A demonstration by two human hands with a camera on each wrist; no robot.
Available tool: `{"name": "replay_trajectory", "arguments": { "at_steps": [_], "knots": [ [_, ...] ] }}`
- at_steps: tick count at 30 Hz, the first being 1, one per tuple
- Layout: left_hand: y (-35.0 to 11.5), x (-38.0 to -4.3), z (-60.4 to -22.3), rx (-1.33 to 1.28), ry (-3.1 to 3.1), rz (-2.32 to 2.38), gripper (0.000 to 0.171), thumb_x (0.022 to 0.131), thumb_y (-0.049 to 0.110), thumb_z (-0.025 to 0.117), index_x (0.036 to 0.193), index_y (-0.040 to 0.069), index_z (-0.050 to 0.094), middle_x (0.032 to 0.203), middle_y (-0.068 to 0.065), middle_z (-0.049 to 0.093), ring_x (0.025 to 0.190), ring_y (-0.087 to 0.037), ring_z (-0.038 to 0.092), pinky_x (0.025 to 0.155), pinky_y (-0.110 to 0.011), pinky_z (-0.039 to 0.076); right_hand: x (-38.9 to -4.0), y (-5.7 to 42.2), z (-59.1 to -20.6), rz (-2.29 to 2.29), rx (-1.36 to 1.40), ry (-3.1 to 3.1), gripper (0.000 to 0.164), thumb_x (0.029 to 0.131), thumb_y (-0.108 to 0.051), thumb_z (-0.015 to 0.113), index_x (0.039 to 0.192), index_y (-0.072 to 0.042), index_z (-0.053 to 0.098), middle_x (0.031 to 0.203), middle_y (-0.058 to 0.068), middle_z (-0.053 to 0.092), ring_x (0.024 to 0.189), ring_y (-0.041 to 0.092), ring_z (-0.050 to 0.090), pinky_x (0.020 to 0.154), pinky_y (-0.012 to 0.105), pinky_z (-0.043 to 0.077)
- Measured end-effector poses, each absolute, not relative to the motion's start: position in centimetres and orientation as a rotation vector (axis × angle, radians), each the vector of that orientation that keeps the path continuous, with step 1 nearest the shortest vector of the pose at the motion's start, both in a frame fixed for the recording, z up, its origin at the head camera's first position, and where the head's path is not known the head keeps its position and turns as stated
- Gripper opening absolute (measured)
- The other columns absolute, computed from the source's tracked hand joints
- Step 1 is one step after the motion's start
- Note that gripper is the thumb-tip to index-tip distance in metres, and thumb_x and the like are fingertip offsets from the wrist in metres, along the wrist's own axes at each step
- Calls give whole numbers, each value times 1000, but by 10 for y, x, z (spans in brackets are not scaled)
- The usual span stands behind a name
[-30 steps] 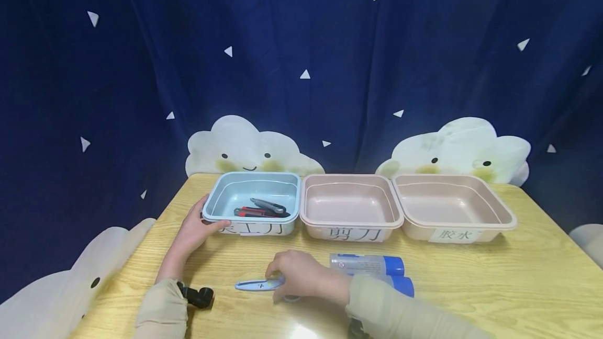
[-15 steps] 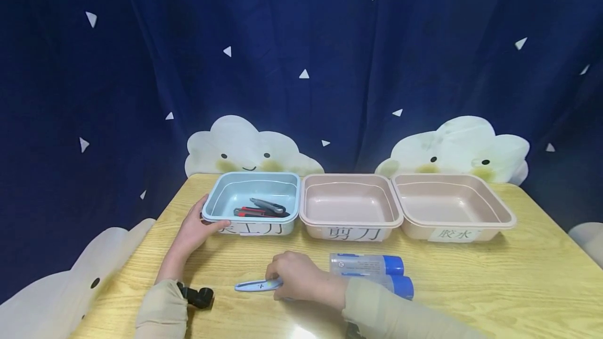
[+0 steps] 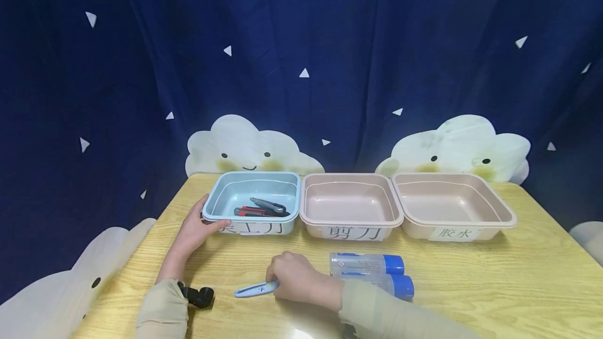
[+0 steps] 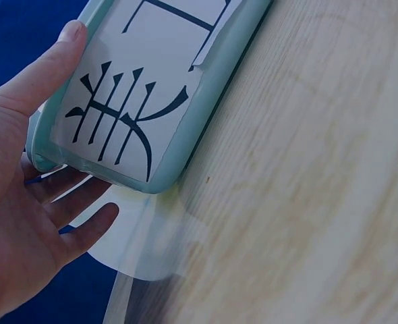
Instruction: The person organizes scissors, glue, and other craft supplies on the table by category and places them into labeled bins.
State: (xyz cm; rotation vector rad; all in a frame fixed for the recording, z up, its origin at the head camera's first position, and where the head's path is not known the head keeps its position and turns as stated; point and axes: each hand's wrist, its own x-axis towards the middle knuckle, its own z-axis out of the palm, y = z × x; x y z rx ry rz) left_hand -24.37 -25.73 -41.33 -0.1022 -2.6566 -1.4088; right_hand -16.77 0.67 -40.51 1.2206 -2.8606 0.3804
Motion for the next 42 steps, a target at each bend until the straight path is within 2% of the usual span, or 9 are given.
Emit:
{"name": "replay_trajectory", "arguments": {
  "at_steps": [9, 15, 21, 27, 42],
  "knots": [
    [-257, -243, -410, -80, -2666, -1425, 98, 72, 35, 76, 145, 8, 17, 144, -21, 26, 128, -36, 31, 104, -51, 27, -171, 15, -392, 348, 1211, -2834, 22, 63, -16, 74, 84, -23, 72, 75, -14, 58, 70, 3, 49, 61, 16, 37],
    [-257, -242, -409, -75, -2668, -1437, 97, 72, 35, 76, 145, 9, 16, 143, -20, 26, 128, -36, 31, 104, -52, 27, -169, 22, -379, 404, 1172, -2783, 19, 66, -16, 73, 84, -23, 72, 80, -14, 64, 75, 5, 50, 67, 20, 38],
    [-258, -244, -411, -118, -2642, -1448, 95, 73, 33, 76, 145, 9, 19, 142, -20, 30, 127, -35, 34, 104, -51, 28, -173, 32, -366, 396, 1154, -2690, 17, 66, -17, 72, 82, -22, 72, 83, -11, 67, 74, 8, 51, 62, 19, 34],
    [-258, -244, -411, -104, -2651, -1452, 97, 73, 33, 76, 145, 8, 16, 144, -20, 27, 129, -36, 31, 105, -51, 26, -179, 45, -353, 394, 1127, -2668, 19, 64, -13, 70, 82, -20, 72, 79, -10, 64, 71, 8, 50, 58, 19, 36],
    [-259, -244, -412, -79, -2672, -1445, 100, 73, 36, 75, 146, 7, 13, 146, -20, 24, 130, -37, 28, 105, -52, 25, -198, 70, -332, 451, 996, -2633, 20, 64, -10, 68, 81, -20, 74, 79, -9, 66, 70, 11, 51, 60, 25, 40]
  ]
}}
